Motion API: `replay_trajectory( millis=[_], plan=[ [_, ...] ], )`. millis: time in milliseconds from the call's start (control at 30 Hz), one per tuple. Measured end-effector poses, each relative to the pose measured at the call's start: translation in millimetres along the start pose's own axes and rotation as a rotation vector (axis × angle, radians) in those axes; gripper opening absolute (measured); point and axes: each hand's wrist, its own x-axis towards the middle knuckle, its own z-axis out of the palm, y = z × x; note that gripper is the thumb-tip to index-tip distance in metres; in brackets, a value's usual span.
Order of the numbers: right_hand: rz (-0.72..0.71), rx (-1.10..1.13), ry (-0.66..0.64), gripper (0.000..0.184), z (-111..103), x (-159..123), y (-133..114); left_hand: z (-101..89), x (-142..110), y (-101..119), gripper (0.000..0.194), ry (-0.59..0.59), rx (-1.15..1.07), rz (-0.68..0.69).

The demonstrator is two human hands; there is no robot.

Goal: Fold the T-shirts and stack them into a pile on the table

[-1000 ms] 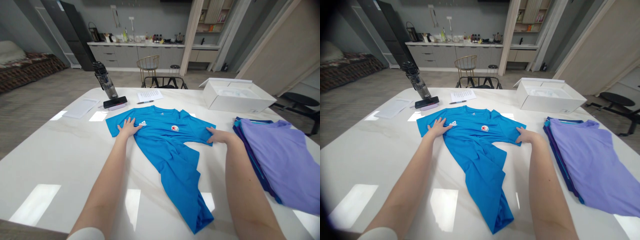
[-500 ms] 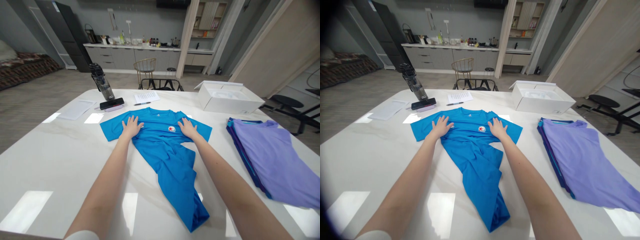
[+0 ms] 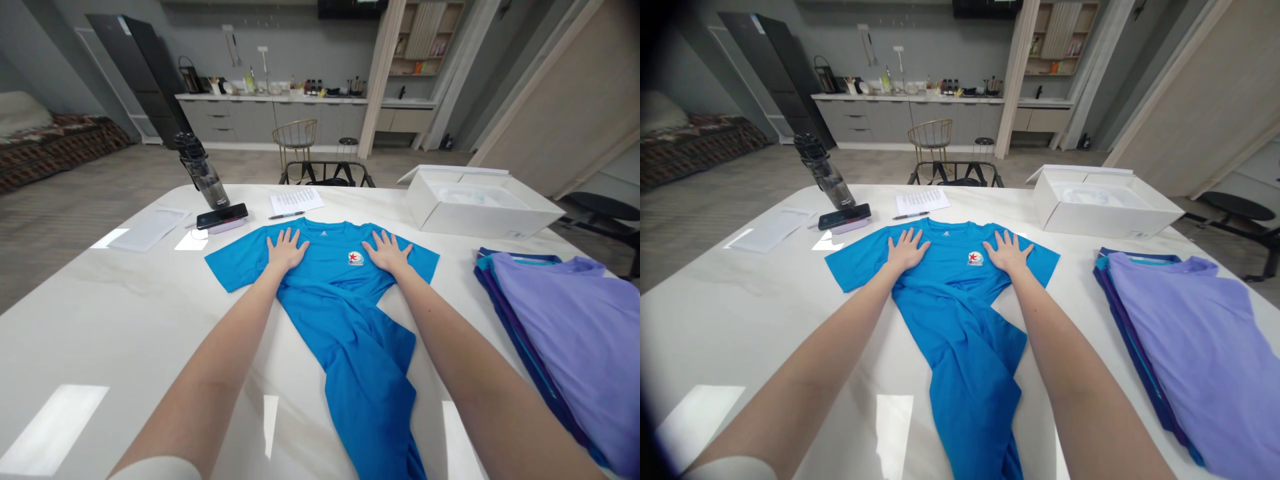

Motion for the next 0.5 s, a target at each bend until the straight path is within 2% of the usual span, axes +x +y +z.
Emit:
replay_trajectory(
  millis=[267,500],
  plan=[
    [-0.010,-0.025,0.009,0.084,-5,40,10,4.4,6,8,0.082,0.046,-0.016,-0.043],
    [-0.020,-0.035,0.009,0.086,-7,58,12,3.0,5,10,0.080,0.053,-0.023,-0.054]
  ],
)
